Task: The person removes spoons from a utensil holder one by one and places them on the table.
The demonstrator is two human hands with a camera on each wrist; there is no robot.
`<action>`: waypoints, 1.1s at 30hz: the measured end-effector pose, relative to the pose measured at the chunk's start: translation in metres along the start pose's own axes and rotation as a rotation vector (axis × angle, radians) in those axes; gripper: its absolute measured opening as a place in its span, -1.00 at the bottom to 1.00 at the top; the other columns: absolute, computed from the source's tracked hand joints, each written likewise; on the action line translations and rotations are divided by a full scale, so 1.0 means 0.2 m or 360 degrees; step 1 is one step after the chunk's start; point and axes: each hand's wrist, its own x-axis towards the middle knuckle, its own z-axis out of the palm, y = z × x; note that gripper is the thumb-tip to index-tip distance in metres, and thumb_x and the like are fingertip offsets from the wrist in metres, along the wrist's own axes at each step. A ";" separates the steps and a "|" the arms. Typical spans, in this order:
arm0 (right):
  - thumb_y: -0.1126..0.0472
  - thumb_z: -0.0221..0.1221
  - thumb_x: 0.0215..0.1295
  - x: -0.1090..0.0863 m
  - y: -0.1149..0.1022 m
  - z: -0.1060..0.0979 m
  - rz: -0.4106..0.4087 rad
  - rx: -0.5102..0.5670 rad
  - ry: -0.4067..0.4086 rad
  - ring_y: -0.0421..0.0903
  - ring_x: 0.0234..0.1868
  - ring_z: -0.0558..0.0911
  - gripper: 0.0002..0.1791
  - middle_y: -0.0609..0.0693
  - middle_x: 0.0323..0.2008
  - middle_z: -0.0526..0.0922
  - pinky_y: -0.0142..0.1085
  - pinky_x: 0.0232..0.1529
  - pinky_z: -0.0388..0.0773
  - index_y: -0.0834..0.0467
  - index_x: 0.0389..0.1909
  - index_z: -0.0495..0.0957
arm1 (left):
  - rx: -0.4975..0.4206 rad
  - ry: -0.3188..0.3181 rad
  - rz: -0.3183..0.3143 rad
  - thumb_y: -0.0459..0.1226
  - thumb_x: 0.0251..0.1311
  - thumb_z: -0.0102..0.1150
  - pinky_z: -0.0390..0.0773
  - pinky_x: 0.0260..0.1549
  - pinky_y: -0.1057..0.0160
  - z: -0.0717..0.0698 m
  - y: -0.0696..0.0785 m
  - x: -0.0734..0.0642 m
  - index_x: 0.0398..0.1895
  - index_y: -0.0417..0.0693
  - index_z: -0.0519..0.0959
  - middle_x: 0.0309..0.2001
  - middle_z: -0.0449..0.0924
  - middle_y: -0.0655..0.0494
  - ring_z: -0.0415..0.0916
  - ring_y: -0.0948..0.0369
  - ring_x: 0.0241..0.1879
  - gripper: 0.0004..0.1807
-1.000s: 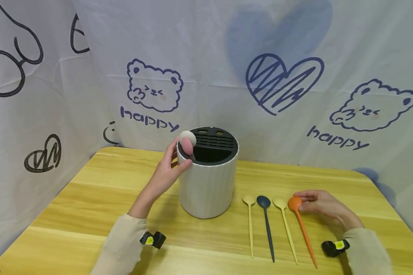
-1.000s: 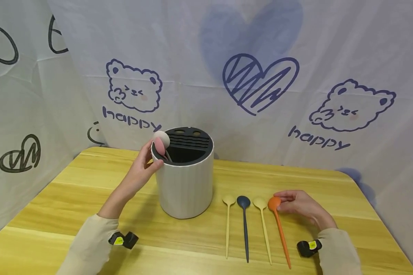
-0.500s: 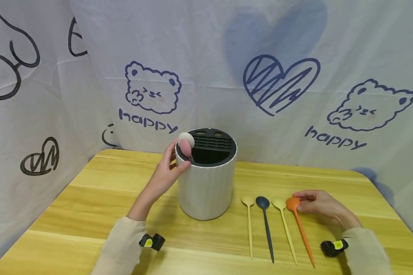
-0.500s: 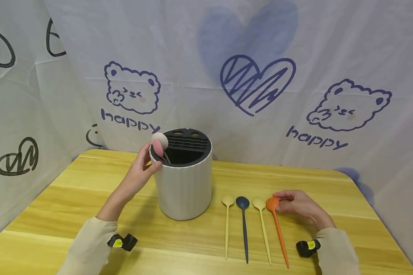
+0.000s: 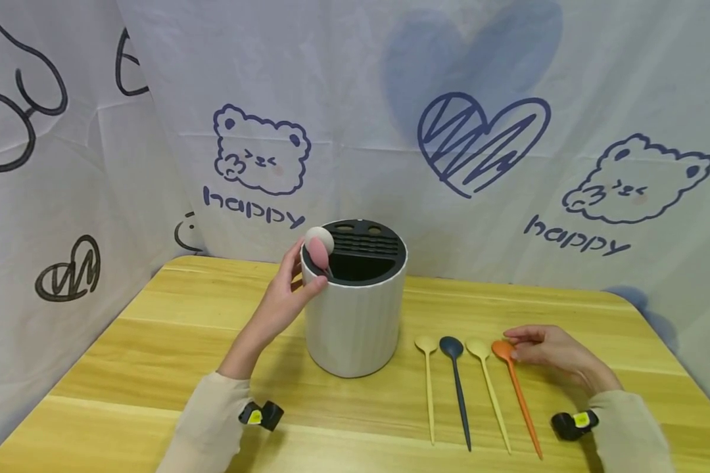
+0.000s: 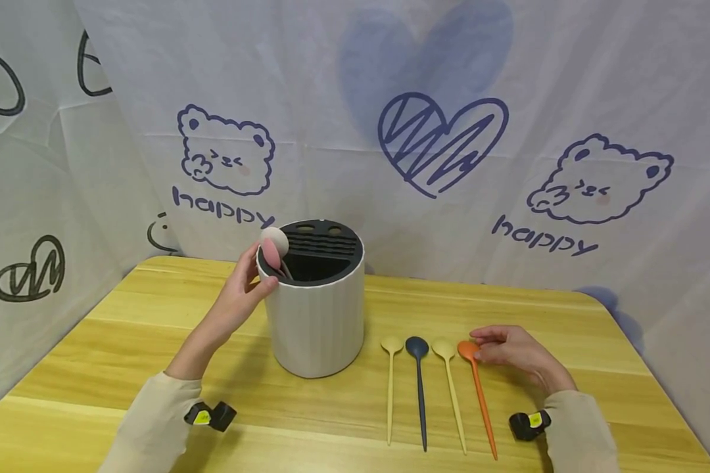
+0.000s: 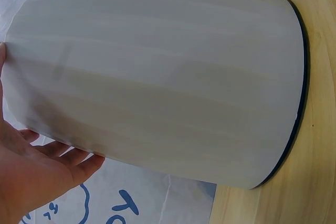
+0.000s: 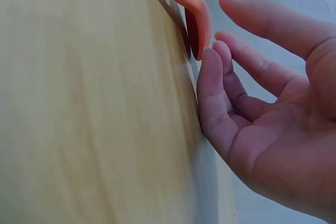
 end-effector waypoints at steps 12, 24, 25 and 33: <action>0.39 0.23 0.22 -0.01 -0.01 0.00 0.0036 -0.0029 0.0090 -0.16 -0.14 0.58 -0.38 0.12 -0.05 0.56 -0.27 -0.13 0.60 0.55 0.24 0.27 | -0.0011 0.0001 0.0004 -0.11 0.30 0.12 0.17 0.30 -0.10 0.00 0.00 0.00 0.54 -0.01 -0.09 0.49 -0.05 -0.10 0.02 -0.09 0.42 -0.14; 0.34 0.22 0.26 -0.02 -0.02 0.01 0.0065 -0.0043 0.0200 -0.18 -0.17 0.56 -0.41 0.11 -0.07 0.57 -0.30 -0.22 0.58 0.51 0.24 0.28 | -0.0005 0.0003 0.0002 -0.13 0.29 0.12 0.16 0.30 -0.11 0.00 0.00 0.01 0.54 -0.02 -0.10 0.49 -0.06 -0.11 0.01 -0.10 0.42 -0.14; 0.32 0.22 0.27 -0.02 -0.02 0.01 0.0058 -0.0044 0.0216 -0.18 -0.17 0.56 -0.41 0.11 -0.07 0.57 -0.30 -0.21 0.59 0.51 0.24 0.28 | -0.0004 0.0003 0.0000 -0.12 0.30 0.12 0.16 0.30 -0.11 0.00 0.00 0.00 0.54 -0.02 -0.10 0.49 -0.06 -0.11 0.01 -0.10 0.42 -0.14; 0.20 0.16 0.37 -0.03 -0.07 0.02 -0.0067 -0.0133 0.0267 -0.13 -0.06 0.59 -0.41 0.28 0.06 0.53 -0.25 -0.08 0.58 0.47 0.28 0.28 | 0.0000 0.0004 -0.0003 -0.13 0.30 0.12 0.16 0.30 -0.11 0.00 0.00 0.00 0.54 -0.03 -0.10 0.49 -0.06 -0.12 0.01 -0.10 0.42 -0.15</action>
